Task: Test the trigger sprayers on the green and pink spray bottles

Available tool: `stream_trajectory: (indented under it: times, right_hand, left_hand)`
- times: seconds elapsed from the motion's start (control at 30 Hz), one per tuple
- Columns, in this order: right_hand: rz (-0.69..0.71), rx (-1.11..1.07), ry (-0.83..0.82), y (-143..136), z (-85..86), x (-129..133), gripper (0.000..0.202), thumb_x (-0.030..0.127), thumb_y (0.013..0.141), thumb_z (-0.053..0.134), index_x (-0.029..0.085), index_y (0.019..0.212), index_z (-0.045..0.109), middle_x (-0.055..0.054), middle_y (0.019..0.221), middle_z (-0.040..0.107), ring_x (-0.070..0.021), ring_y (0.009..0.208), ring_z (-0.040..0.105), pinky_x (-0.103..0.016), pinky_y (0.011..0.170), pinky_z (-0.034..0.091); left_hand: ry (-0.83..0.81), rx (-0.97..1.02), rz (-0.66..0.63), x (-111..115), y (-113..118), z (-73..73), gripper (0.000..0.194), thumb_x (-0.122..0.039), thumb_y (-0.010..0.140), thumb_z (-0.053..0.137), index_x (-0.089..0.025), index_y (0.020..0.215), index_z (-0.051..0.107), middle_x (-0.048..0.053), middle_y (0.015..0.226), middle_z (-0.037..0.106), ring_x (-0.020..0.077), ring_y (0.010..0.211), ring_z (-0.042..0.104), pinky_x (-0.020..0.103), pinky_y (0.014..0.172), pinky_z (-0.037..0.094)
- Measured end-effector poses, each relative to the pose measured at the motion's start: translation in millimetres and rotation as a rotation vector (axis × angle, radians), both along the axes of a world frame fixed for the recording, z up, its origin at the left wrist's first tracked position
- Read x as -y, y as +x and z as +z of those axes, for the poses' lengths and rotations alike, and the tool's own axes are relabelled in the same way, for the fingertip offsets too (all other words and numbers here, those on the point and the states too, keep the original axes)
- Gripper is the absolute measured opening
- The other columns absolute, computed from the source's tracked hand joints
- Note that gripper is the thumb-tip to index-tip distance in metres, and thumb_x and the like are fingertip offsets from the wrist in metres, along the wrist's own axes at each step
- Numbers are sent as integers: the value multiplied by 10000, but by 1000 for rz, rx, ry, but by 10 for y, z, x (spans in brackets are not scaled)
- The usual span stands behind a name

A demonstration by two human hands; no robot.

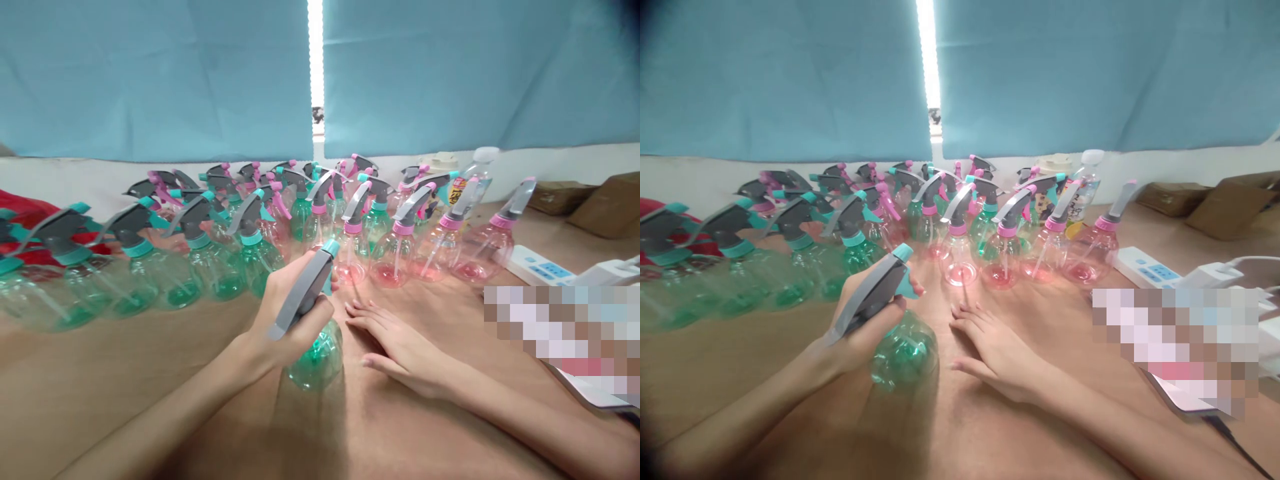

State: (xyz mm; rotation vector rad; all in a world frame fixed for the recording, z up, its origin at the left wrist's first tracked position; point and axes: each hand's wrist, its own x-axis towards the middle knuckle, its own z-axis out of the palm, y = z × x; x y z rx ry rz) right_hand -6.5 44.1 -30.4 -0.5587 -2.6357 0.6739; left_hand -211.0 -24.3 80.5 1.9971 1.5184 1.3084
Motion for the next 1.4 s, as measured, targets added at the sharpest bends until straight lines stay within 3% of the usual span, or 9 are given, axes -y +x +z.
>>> stream_trajectory:
  times: [0.13,0.4,0.57,0.8,1.03,1.23,1.3,1.4]
  right_hand:
    - [-22,-5,6,-8,17,18,535,516,937,487,169,1345,499,-162,1461,460,-296,1381,379,-527,1130,311]
    - [-35,-2,6,-22,40,33,527,503,931,509,167,1337,502,-164,1438,488,-299,1361,411,-538,1120,328]
    - [-91,6,-25,-29,37,42,605,518,920,519,141,1385,435,-191,1422,496,-327,1340,435,-559,1082,374]
    - [-83,10,32,-86,47,54,546,515,936,492,157,1347,473,-170,1388,536,-318,1330,445,-552,1089,368]
    - [-96,17,16,-136,42,31,531,479,944,495,129,1342,462,-187,1385,533,-314,1329,445,-529,1071,397]
    - [-44,22,61,-204,51,-2,375,298,989,411,152,1320,511,-148,1427,502,-273,1333,444,-499,1099,376]
    - [-47,13,78,-250,39,-21,373,273,998,375,148,1314,530,-147,1422,509,-265,1324,458,-487,1097,385]
    - [-48,-3,92,-344,2,-62,383,252,1000,357,140,1316,543,-147,1402,531,-258,1314,471,-465,1085,405]
  left_hand:
    - [-33,54,-4,-1,-9,-18,21,-200,720,487,-220,718,486,-7,677,506,147,572,467,293,538,372]
    - [-54,120,-37,-12,6,-5,176,-194,729,505,-230,900,524,-19,692,479,183,640,548,306,593,414]
    - [-38,104,-35,-11,13,-16,186,-207,745,501,-217,926,542,-6,728,533,173,650,547,293,587,403]
    - [-38,93,-48,-17,-18,-40,254,-190,763,503,-208,1011,554,-11,736,558,139,580,500,277,555,386]
    - [-36,51,-95,-35,-96,-30,149,-202,743,501,-212,888,531,-14,724,541,158,645,532,272,560,409]
    - [-85,73,-141,-66,-184,-11,102,-226,770,477,-225,869,502,-51,598,441,159,583,528,273,530,372]
    - [-84,63,-130,-62,-181,1,25,-232,772,478,-224,783,457,-47,622,461,151,581,526,274,545,378]
    - [-71,63,-139,-40,-151,19,75,-228,760,484,-223,740,412,-33,680,521,150,614,547,276,580,409]
